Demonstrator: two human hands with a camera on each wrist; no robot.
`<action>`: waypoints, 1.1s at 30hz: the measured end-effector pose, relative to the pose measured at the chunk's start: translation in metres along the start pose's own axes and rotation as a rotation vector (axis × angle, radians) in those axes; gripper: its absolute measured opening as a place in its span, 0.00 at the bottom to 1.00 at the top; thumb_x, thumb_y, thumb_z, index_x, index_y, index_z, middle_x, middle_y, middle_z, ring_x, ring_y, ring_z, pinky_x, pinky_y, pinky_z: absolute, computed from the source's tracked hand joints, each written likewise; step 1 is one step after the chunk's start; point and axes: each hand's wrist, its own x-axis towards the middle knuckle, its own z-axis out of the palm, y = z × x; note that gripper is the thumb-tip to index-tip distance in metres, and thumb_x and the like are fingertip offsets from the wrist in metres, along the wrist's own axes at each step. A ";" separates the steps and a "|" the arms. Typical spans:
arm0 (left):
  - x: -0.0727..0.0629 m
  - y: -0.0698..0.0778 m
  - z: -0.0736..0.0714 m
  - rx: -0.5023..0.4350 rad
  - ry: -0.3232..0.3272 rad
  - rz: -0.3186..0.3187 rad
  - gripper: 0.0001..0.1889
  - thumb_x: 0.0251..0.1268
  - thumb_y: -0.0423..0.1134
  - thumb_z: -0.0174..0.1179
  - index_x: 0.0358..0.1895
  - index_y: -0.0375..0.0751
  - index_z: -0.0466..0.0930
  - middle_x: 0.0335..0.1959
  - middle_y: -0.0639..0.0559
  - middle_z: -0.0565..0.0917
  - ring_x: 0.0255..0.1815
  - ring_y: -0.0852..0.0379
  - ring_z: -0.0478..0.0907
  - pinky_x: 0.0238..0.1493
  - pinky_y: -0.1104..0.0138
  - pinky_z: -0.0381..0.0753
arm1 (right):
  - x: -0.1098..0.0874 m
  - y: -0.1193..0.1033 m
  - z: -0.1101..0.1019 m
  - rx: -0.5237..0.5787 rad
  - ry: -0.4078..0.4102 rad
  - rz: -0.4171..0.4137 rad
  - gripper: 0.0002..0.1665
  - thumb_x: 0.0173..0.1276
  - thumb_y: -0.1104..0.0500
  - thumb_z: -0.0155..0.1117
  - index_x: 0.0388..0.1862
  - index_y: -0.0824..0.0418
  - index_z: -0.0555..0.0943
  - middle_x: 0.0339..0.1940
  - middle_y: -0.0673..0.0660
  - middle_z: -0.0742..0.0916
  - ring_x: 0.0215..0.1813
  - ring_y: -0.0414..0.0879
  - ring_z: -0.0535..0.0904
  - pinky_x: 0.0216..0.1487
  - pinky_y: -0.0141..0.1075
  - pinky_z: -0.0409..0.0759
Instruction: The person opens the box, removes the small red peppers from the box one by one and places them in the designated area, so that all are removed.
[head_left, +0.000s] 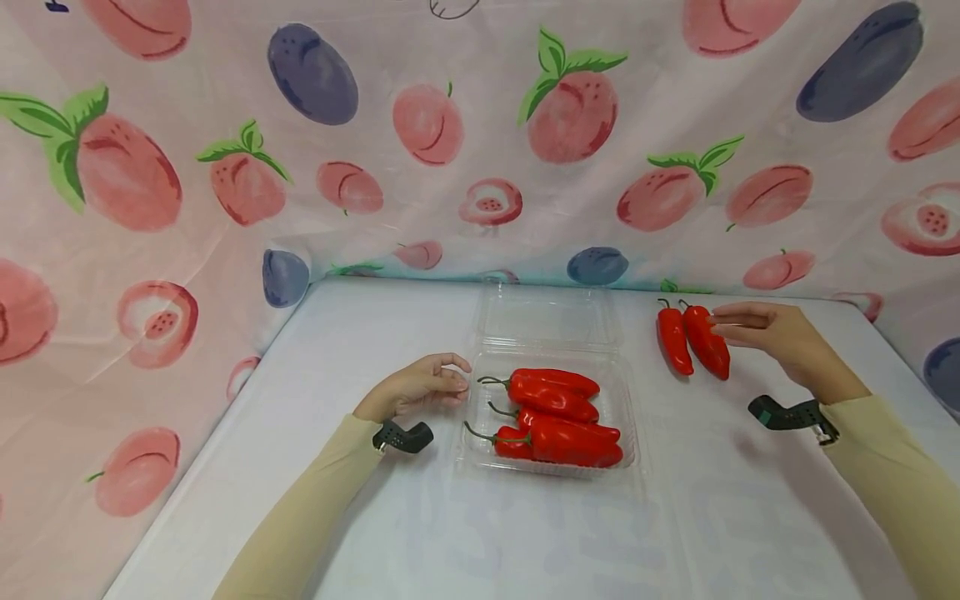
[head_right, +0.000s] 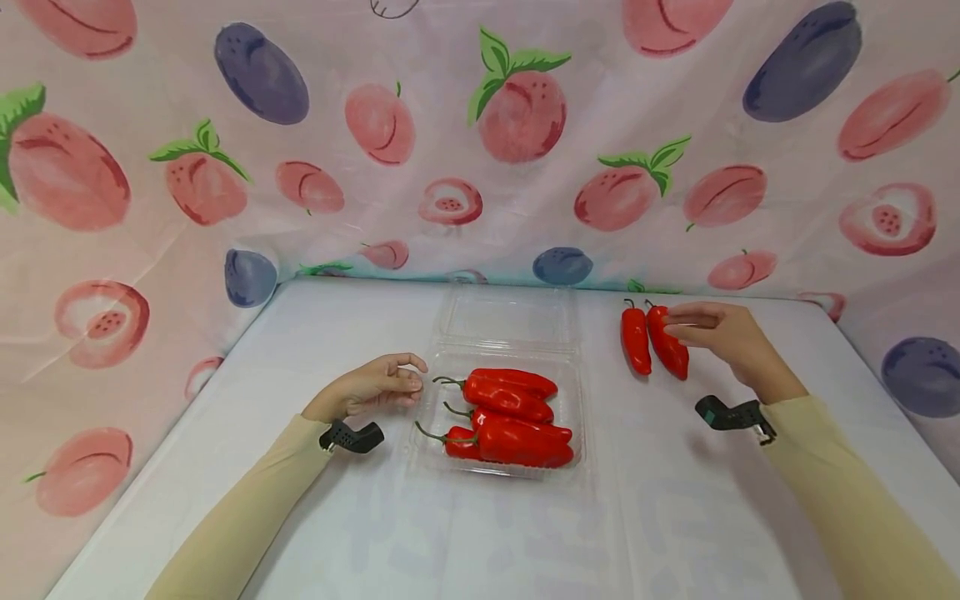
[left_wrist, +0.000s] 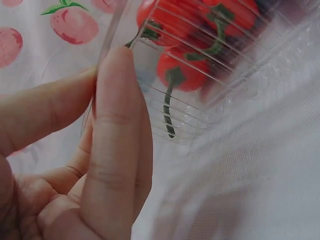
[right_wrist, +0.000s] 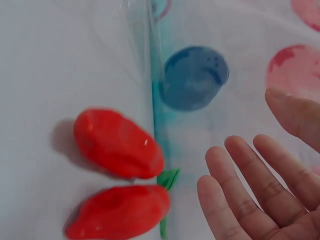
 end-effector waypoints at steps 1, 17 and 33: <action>0.000 0.000 0.000 0.001 0.001 0.002 0.15 0.65 0.23 0.50 0.53 0.29 0.62 0.27 0.58 0.80 0.29 0.66 0.79 0.33 0.77 0.82 | -0.001 -0.003 0.000 0.010 -0.013 -0.015 0.36 0.67 0.43 0.57 0.65 0.64 0.67 0.37 0.21 0.74 0.42 0.21 0.71 0.56 0.43 0.79; -0.001 -0.001 0.000 0.006 0.000 0.016 0.14 0.64 0.23 0.50 0.52 0.31 0.63 0.26 0.58 0.80 0.29 0.67 0.79 0.33 0.77 0.82 | -0.014 -0.044 0.011 0.069 -0.186 -0.144 0.24 0.68 0.55 0.59 0.61 0.62 0.73 0.45 0.34 0.84 0.49 0.21 0.73 0.47 0.24 0.76; -0.002 -0.001 0.002 0.003 -0.006 0.040 0.14 0.65 0.23 0.49 0.52 0.27 0.61 0.25 0.59 0.80 0.28 0.67 0.79 0.33 0.77 0.82 | -0.016 -0.075 0.035 0.243 -0.406 -0.260 0.23 0.65 0.63 0.61 0.58 0.70 0.72 0.46 0.45 0.87 0.47 0.38 0.84 0.36 0.29 0.82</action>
